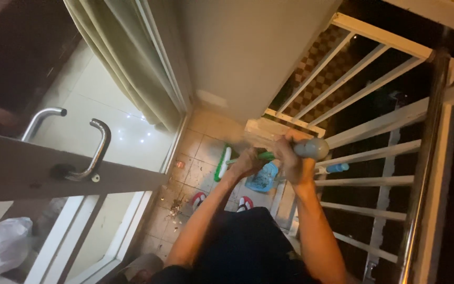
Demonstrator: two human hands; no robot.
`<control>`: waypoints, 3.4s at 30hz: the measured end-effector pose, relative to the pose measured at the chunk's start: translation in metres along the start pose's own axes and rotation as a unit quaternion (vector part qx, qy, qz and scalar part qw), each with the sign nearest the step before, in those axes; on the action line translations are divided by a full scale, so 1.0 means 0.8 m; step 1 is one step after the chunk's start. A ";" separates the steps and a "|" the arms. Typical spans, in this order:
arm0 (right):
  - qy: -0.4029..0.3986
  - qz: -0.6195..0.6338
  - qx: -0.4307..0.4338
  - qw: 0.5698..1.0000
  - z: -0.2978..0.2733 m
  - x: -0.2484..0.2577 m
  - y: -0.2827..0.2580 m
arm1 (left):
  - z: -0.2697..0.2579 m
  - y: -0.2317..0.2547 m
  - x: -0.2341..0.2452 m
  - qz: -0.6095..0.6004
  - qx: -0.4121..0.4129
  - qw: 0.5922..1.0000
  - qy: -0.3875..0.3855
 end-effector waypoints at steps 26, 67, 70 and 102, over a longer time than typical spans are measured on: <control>-0.012 0.203 -0.009 0.979 -0.029 -0.129 -0.011 | -0.080 -0.017 0.146 0.010 0.036 0.996 -0.077; -0.115 0.091 -0.065 0.987 0.007 -0.028 0.041 | -0.059 -0.032 0.059 -0.008 0.105 0.994 0.010; -0.107 0.175 -0.124 0.971 0.011 -0.021 0.036 | -0.054 -0.033 0.047 -0.022 0.084 0.996 0.033; -0.237 0.018 -0.009 0.971 0.053 0.083 0.007 | 0.015 0.026 -0.055 -0.080 0.105 0.988 0.080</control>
Point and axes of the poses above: each hand's wrist, its own z-axis towards the middle knuckle, its own x-axis out of the back of the hand, y = z × x, the point moved 1 cm from there along z, towards the middle knuckle, and after that the axes turned 6 degrees about z, right-handed, at the moved point
